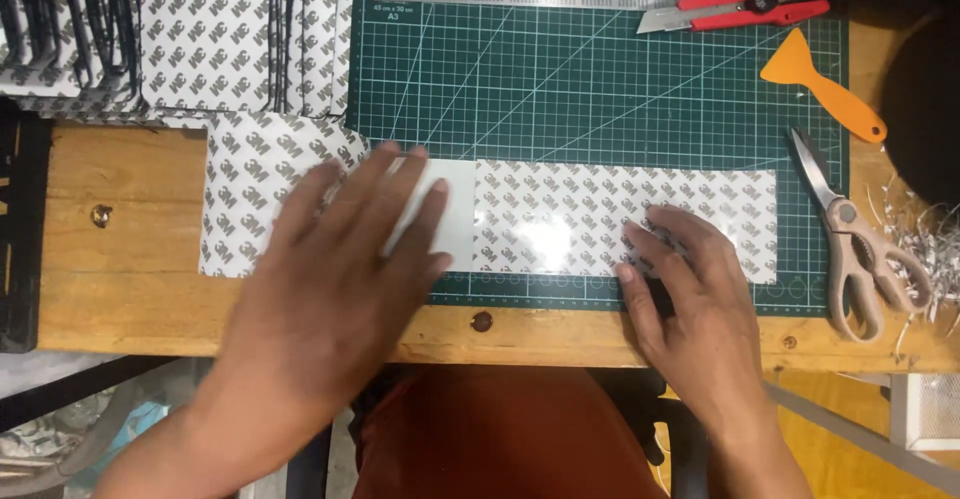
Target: Cutting adhesive sheets to size and peeling off the backing material on a workbench.
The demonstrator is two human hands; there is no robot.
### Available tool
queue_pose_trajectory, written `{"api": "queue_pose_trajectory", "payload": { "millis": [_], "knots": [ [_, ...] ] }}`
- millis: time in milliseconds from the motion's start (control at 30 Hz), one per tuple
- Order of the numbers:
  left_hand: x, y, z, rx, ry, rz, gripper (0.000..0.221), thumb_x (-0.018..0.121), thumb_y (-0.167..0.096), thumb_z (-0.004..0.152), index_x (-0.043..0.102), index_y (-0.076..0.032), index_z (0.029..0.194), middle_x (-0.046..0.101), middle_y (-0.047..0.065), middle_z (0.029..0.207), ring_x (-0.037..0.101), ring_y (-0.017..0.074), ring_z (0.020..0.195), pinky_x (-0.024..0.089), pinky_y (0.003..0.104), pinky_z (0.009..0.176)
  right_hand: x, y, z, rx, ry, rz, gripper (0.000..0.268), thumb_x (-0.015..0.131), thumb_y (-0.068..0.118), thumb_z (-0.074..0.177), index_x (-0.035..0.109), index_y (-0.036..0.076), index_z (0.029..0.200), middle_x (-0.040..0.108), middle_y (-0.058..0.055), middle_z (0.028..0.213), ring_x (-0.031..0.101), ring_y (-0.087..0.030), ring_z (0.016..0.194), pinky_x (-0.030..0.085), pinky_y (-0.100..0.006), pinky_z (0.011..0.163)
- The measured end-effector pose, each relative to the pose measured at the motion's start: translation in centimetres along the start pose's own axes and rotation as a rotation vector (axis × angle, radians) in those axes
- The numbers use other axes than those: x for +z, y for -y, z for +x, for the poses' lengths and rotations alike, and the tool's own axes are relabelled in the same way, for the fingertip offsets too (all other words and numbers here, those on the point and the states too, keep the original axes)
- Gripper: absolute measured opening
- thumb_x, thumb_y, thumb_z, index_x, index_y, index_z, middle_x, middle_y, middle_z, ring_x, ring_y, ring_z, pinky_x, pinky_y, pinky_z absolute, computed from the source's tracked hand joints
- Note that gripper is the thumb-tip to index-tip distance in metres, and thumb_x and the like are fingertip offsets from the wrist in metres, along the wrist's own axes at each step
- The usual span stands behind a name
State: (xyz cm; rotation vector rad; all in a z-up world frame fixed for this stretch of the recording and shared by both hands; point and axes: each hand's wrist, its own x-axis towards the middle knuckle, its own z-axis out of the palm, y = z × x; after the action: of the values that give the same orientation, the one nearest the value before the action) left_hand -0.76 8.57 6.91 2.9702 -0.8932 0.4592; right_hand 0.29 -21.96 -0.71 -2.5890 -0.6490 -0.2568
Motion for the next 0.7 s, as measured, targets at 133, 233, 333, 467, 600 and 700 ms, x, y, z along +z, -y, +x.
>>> {"api": "queue_pose_trajectory", "payload": {
  "millis": [133, 233, 333, 467, 600, 700],
  "knots": [
    [-1.1, 1.0, -1.1, -0.111, -0.024, -0.275, 0.038, 0.067, -0.018, 0.102, 0.061, 0.007, 0.130, 0.060, 0.029, 0.141, 0.054, 0.0461, 0.139, 0.041, 0.060, 0.116, -0.3, 0.1, 0.1, 0.013, 0.022, -0.008, 0.034, 0.065, 0.019, 0.102, 0.069, 0.000, 0.130, 0.058, -0.017, 0.138, 0.057, -0.036, 0.127, 0.052, -0.050, 0.102],
    [-1.1, 1.6, -1.8, -0.126, -0.011, -0.187, 0.031, 0.066, -0.017, 0.104, 0.064, 0.004, 0.127, 0.060, 0.023, 0.141, 0.056, 0.0390, 0.138, 0.041, 0.054, 0.117, -0.3, 0.1, 0.1, 0.003, 0.014, -0.001, 0.031, 0.065, 0.016, 0.103, 0.069, 0.000, 0.129, 0.059, -0.017, 0.137, 0.059, -0.037, 0.126, 0.052, -0.049, 0.104],
    [-1.1, 2.2, -2.7, -0.171, -0.034, -0.218, 0.033, 0.068, -0.019, 0.102, 0.066, 0.004, 0.126, 0.060, 0.025, 0.144, 0.055, 0.0423, 0.139, 0.041, 0.057, 0.117, -0.3, 0.1, -0.3, 0.016, 0.001, -0.033, 0.030, 0.066, 0.015, 0.103, 0.070, 0.000, 0.128, 0.060, -0.016, 0.137, 0.059, -0.036, 0.127, 0.053, -0.048, 0.103],
    [-1.1, 3.4, -4.1, -0.223, -0.006, -0.156, 0.044, 0.073, -0.024, 0.097, 0.063, -0.001, 0.134, 0.058, 0.023, 0.149, 0.054, 0.0401, 0.142, 0.042, 0.059, 0.120, -0.5, -0.2, -0.6, 0.065, 0.034, -0.053, 0.031, 0.067, 0.017, 0.102, 0.071, 0.003, 0.129, 0.061, -0.013, 0.139, 0.057, -0.033, 0.131, 0.056, -0.047, 0.099],
    [-1.2, 4.7, -4.9, -0.226, -0.016, -0.114, 0.044, 0.076, -0.024, 0.098, 0.063, -0.001, 0.133, 0.059, 0.021, 0.151, 0.057, 0.0416, 0.141, 0.047, 0.060, 0.111, -0.8, -0.3, -0.6, 0.125, 0.028, -0.023, 0.030, 0.066, 0.017, 0.102, 0.072, 0.004, 0.128, 0.061, -0.013, 0.141, 0.057, -0.032, 0.131, 0.054, -0.047, 0.103],
    [-1.3, 5.0, -5.5, -0.253, -0.019, -0.121, 0.049, 0.077, -0.027, 0.098, 0.063, -0.003, 0.138, 0.060, 0.021, 0.153, 0.057, 0.0415, 0.144, 0.046, 0.060, 0.112, -1.0, -0.3, -1.0, 0.202, 0.054, -0.064, 0.030, 0.065, 0.022, 0.103, 0.073, 0.009, 0.129, 0.060, -0.007, 0.143, 0.057, -0.028, 0.132, 0.057, -0.046, 0.093]
  ]
}}
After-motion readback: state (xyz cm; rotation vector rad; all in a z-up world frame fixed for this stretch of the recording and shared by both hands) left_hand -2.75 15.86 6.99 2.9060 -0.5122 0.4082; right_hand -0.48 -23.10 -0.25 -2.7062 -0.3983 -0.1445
